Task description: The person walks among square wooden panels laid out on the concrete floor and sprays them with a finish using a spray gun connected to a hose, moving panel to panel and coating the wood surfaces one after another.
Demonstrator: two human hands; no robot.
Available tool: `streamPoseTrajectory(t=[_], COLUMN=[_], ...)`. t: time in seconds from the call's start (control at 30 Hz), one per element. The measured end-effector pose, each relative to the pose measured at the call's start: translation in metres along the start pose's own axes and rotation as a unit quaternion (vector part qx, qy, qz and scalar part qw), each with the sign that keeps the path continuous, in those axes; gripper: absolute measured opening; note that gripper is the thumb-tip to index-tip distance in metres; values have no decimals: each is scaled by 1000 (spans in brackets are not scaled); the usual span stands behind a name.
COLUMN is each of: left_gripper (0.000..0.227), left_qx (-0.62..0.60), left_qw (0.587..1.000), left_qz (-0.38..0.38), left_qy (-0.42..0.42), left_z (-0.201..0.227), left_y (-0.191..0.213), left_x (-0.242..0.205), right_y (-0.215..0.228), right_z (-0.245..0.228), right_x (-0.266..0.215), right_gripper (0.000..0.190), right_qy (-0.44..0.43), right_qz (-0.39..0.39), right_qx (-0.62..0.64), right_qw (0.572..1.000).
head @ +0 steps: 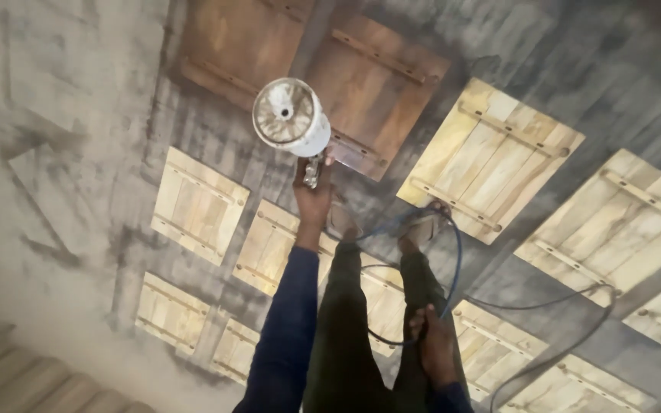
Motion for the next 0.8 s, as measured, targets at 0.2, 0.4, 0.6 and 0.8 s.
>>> streamPoseTrajectory(t=[0.2, 0.4, 0.6, 0.8], left_gripper=[39, 43, 48, 46], left_qx=[13, 23, -26, -81], left_qw=[999, 999, 999, 993], left_qz=[-33, 0, 19, 59], left_qy=[11, 36, 29, 65], left_z=[39, 85, 78, 118], left_y=[78, 161, 204, 215], left_x=[-47, -106, -128, -137], right_y=[-22, -62, -72, -41], right_z=[-30, -124, -199, -272], right_x=[5, 5, 85, 55], right_gripper=[35, 49, 44, 32], right_qy=[36, 510, 524, 327], right_qz=[-22, -11, -76, -54], right_qx=[4, -489, -580, -175], right_qw=[999, 708, 619, 927])
Point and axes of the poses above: each hand's wrist, its own x-axis towards the middle knuckle, its own y-axis out of the back of the hand, z = x × y, the point moved 9 cm from there along x, towards the middle knuckle, and after that the axes turned 9 degrees about z, right-handed, at the moved point
